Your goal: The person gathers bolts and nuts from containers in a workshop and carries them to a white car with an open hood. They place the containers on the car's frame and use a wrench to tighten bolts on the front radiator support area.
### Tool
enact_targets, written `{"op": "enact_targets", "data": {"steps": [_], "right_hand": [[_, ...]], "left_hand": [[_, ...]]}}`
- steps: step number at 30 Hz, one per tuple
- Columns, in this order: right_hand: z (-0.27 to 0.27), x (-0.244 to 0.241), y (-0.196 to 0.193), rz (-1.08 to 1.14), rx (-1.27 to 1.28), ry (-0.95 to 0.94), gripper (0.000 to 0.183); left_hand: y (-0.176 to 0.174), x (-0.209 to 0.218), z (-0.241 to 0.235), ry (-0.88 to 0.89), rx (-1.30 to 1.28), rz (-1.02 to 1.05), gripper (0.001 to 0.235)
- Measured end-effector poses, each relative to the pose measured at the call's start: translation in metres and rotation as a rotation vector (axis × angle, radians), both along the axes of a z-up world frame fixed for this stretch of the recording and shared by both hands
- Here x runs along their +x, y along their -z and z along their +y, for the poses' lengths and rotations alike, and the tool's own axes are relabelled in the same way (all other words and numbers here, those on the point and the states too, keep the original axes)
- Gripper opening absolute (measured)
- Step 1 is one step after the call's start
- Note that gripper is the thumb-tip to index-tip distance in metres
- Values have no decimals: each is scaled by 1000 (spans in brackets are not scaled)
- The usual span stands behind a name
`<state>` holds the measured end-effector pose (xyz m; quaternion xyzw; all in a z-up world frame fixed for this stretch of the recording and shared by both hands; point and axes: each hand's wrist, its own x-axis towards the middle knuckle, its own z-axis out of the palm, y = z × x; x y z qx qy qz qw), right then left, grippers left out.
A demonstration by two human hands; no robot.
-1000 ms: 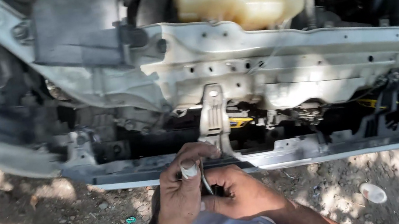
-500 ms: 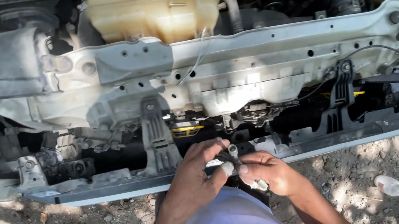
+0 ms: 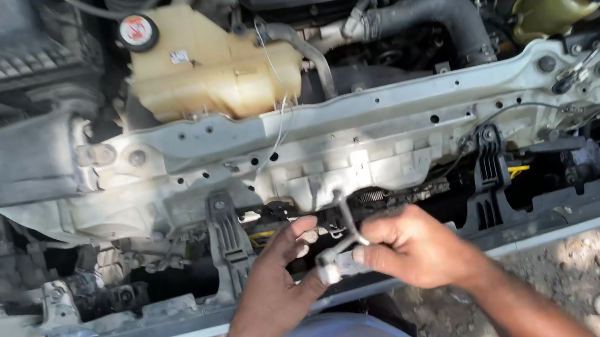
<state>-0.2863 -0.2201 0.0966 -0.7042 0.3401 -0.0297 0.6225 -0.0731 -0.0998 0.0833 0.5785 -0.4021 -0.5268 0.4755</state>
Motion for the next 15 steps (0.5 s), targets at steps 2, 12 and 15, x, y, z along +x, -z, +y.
{"op": "enact_targets", "data": {"steps": [2, 12, 15], "right_hand": [[-20, 17, -29, -183, -414, -11, 35], [-192, 51, -41, 51, -1097, 399, 39], [-255, 59, -37, 178, -1224, 511, 43]], "left_hand": [[-17, 3, -6, 69, 70, 134, 65], [100, 52, 41, -8, 129, -100, 43], [280, 91, 111, -99, 12, 220, 50]]}}
